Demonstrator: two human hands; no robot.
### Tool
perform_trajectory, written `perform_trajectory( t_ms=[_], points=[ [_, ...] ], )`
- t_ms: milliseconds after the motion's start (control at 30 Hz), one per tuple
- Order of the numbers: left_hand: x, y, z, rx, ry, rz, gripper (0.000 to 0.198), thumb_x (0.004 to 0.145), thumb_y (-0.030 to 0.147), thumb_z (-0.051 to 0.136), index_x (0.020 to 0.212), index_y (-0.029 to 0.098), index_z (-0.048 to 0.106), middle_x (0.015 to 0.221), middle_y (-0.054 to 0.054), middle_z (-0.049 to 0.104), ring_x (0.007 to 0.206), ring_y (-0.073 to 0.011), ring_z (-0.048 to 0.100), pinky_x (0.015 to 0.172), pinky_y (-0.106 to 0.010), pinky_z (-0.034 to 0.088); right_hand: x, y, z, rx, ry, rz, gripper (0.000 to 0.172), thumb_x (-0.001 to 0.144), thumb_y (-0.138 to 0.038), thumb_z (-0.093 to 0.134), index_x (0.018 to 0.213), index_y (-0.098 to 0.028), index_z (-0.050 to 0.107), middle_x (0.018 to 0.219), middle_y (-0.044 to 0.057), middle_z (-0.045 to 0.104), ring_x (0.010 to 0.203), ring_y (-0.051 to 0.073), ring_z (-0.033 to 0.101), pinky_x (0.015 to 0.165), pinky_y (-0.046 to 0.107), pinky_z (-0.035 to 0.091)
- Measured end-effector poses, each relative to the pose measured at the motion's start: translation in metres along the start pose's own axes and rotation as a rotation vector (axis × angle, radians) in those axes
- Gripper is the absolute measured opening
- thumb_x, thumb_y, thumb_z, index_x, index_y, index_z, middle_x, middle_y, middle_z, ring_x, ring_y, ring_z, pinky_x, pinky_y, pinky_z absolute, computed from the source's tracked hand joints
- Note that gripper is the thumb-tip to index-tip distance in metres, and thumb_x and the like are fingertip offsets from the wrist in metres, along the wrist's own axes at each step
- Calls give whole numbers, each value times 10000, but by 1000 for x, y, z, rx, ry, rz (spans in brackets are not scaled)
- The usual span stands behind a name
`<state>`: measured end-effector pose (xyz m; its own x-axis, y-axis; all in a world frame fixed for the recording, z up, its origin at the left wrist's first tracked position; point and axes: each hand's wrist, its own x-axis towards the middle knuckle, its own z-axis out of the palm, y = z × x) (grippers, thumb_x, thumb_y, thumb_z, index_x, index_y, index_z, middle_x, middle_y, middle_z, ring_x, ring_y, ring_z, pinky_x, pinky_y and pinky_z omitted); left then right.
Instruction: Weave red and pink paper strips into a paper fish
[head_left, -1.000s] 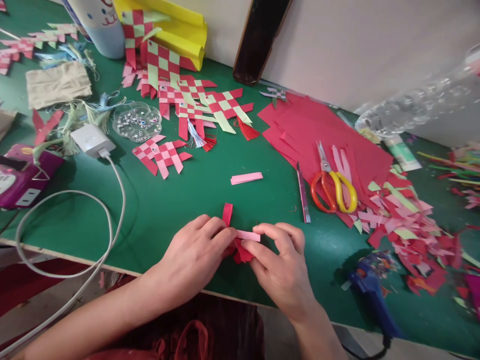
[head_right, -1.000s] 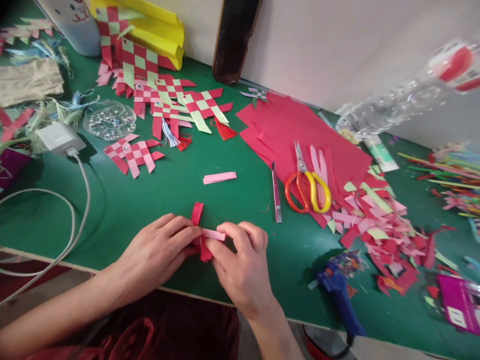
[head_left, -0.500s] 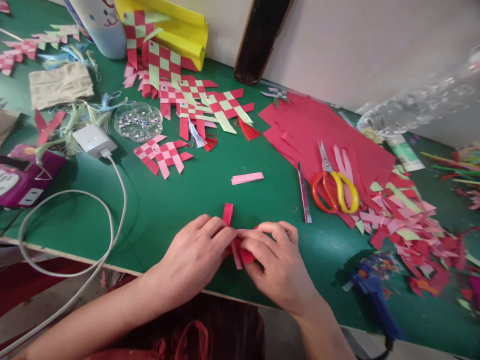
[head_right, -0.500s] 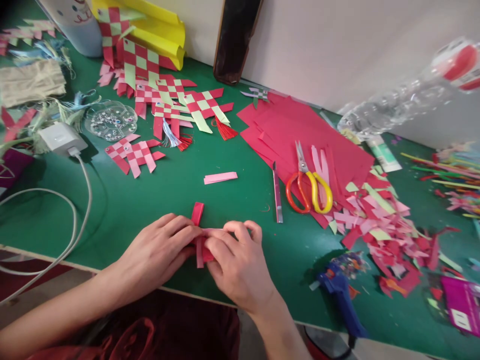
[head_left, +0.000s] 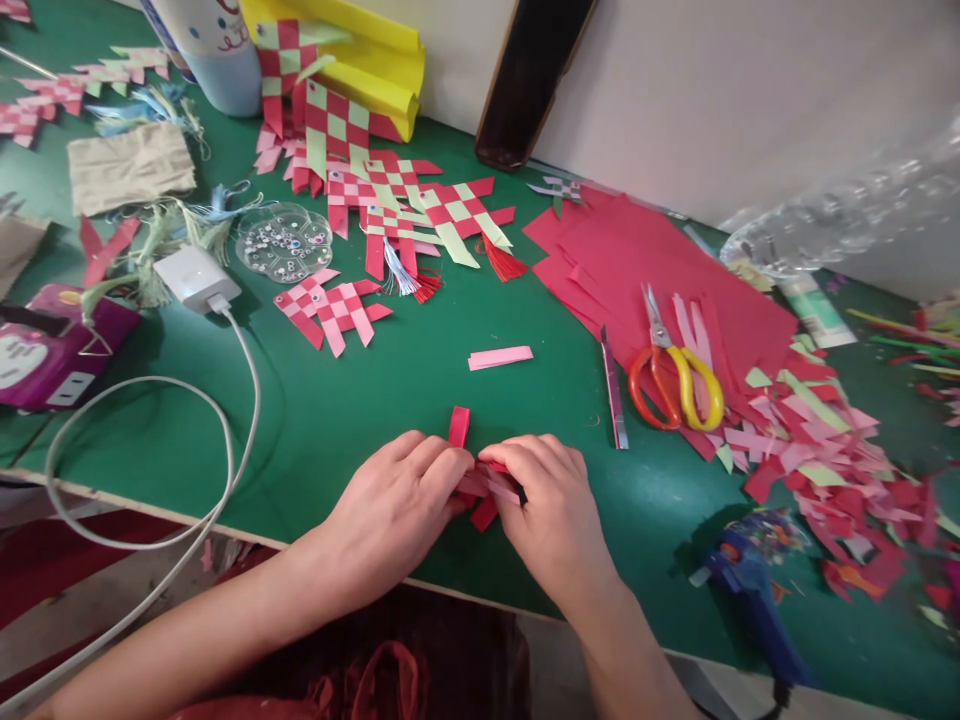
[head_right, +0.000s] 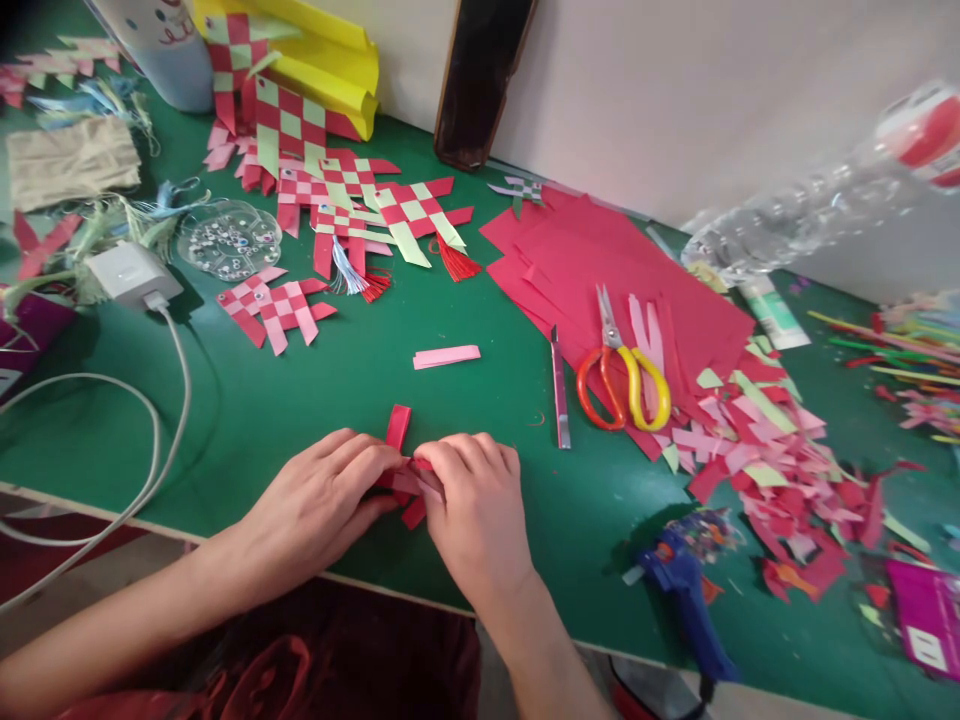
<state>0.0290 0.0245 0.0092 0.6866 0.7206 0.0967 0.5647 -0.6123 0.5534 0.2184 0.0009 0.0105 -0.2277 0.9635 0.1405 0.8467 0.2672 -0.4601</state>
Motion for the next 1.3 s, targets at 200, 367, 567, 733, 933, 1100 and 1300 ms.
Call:
perform_trajectory(
  t_ms=[200, 367, 567, 733, 933, 1100, 1300],
  points=[
    [-2, -5, 2, 0, 8, 86, 162, 981, 155, 470, 994, 174, 631, 1000, -47, 656, 876, -195, 571, 817, -356, 518, 9, -2, -5, -10, -65, 35, 149, 970, -289, 544, 888, -231, 654, 790, 0, 714, 725, 159, 605, 704, 308, 367],
    [-4, -8, 0, -79, 14, 103, 196, 984, 145, 471, 1031, 185, 657, 1042, -40, 670, 925, -180, 586, 857, -336, 519, 20, -5, -11, -23, -135, 75, 120, 925, -251, 599, 821, -249, 656, 709, -21, 686, 661, 155, 595, 651, 279, 381],
    [-5, -9, -1, -86, 29, 122, 190, 991, 136, 452, 1026, 176, 635, 1063, -31, 672, 936, -172, 590, 873, -334, 512, 26, -4, -7, -11, -124, 106, 150, 942, -241, 539, 836, -229, 644, 770, -1, 675, 696, 145, 605, 651, 264, 400],
    [-6, -11, 3, -34, -40, 132, 211, 984, 126, 468, 1133, 184, 606, 1090, -34, 661, 976, -179, 592, 901, -351, 502, 29, -2, -5, -21, -137, 110, 148, 936, -253, 540, 831, -234, 643, 779, -2, 672, 716, 143, 606, 653, 264, 411],
    [-8, -11, 5, 28, -85, 136, 248, 984, 120, 455, 1183, 169, 594, 1122, -48, 646, 1019, -199, 575, 901, -361, 501, 32, -2, -6, 15, -139, 153, 99, 918, -277, 577, 853, -246, 645, 746, -21, 675, 702, 144, 616, 630, 266, 421],
    [-7, -9, 3, 35, -67, 119, 246, 989, 147, 447, 1189, 164, 589, 1124, -62, 635, 980, -207, 569, 875, -374, 511, 30, 0, -9, 60, -154, 123, 142, 950, -264, 525, 903, -243, 657, 857, -2, 712, 788, 150, 644, 705, 274, 457],
    [-6, -7, -1, 13, -71, 100, 227, 988, 150, 448, 1165, 167, 588, 1109, -55, 644, 972, -213, 571, 875, -395, 510, 30, 1, -10, 67, -175, 122, 172, 970, -277, 505, 904, -237, 660, 857, 1, 702, 802, 152, 637, 721, 272, 451]
  ],
)
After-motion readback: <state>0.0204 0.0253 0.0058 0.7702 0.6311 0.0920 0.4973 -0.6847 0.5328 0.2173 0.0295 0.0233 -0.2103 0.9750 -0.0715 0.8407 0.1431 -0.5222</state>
